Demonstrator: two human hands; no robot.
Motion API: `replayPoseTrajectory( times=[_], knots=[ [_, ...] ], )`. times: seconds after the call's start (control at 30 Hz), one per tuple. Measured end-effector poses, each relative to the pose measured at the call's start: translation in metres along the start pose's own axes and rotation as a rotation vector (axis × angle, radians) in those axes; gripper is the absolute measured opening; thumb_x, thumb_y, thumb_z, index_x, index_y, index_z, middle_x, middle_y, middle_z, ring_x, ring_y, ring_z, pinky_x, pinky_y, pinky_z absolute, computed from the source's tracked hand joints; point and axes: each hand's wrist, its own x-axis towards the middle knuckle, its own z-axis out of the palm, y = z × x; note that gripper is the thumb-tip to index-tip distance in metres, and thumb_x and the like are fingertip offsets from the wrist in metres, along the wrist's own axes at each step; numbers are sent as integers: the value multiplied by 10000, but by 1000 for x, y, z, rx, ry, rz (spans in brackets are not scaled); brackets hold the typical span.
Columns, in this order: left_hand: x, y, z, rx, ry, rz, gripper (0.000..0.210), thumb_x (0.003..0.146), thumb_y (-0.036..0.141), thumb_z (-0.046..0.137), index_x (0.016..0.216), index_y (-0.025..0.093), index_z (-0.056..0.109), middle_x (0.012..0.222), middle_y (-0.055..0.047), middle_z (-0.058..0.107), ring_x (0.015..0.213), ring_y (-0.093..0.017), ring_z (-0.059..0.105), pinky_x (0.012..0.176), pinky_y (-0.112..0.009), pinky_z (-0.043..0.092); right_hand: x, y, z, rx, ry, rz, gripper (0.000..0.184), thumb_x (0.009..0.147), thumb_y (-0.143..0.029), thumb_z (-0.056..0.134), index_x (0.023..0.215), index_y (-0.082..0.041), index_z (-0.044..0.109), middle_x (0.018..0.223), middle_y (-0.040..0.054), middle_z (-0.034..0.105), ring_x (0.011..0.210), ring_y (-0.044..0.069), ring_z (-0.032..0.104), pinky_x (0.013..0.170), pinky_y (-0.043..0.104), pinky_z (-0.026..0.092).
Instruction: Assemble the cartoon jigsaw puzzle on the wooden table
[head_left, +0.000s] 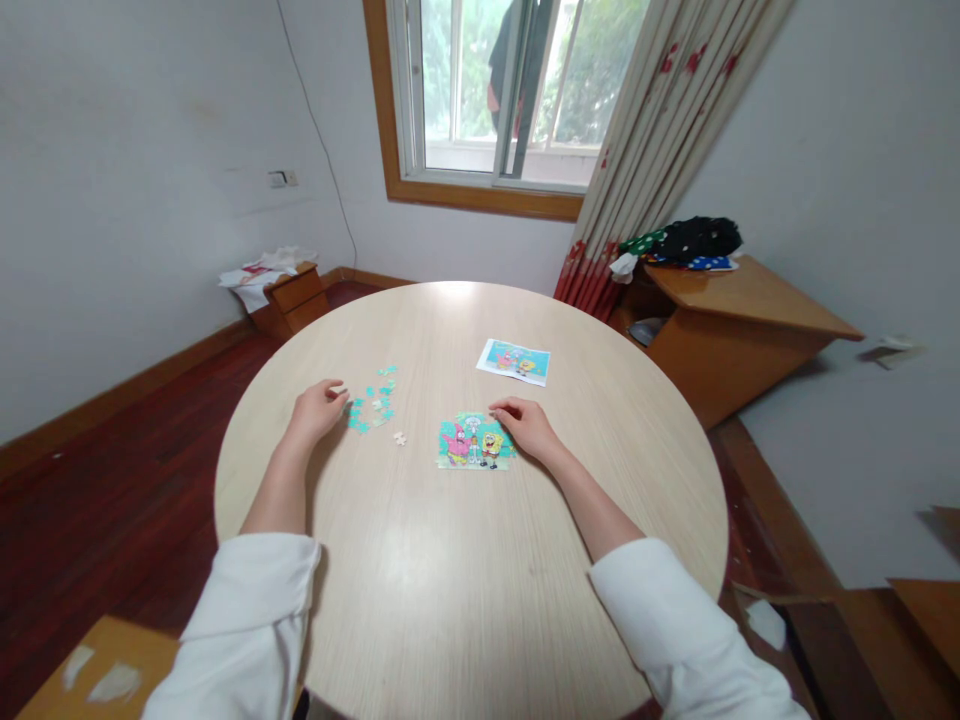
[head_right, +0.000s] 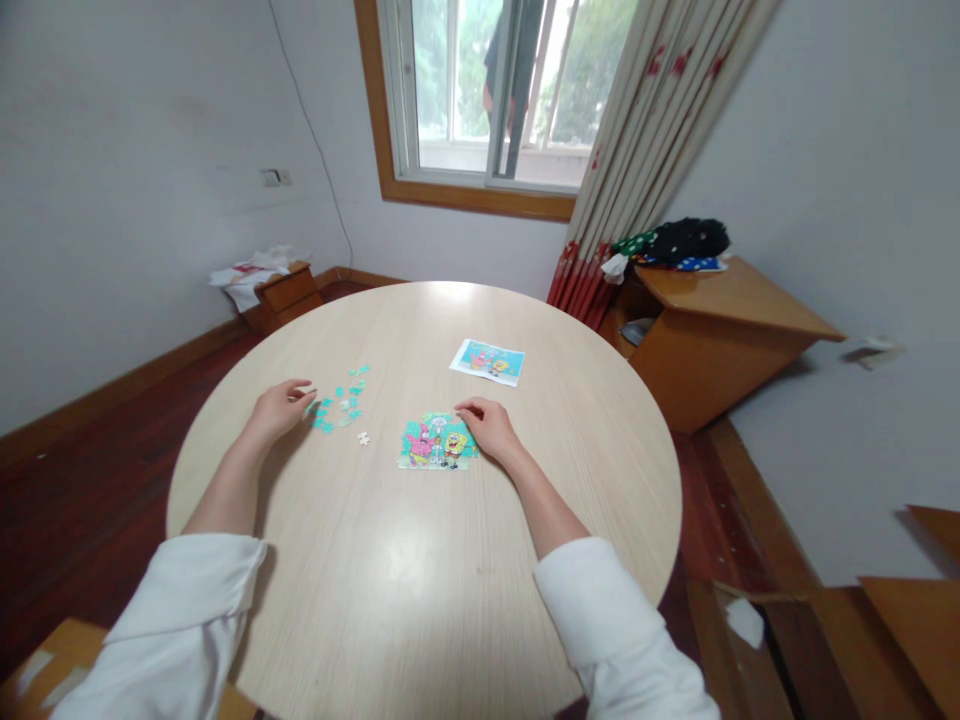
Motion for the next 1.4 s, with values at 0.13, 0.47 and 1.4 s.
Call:
replayPoseTrajectory(
  times=[0.13,0.47,1.4],
  knots=[
    [-4,10,15,85,-34,100,427,817,335,473,1176,138,595,1074,-128,650,994,-242,596,885,-339,435,0,0,0,-19,-5,-11,184,754,-256,547,807,-164,697,824,58,706,746,170,622,740,311,474],
    [-34,45,10,210,-138,409,393,758,410,583,1110,243,628,1276,-116,514,1194,-301,427,992,-492,260,0,-1,0,-38,-6,-15,181,764,-235,537,806,-165,699,841,63,711,760,170,631,740,305,476],
    [-36,55,38,30,-219,550,201,795,292,526,841,168,678,845,-69,686,788,-187,592,785,-328,420,-1,-4,0,-60,-9,-16,176,759,-213,535,802,-165,698,837,58,709,762,169,628,752,309,476]
  ],
)
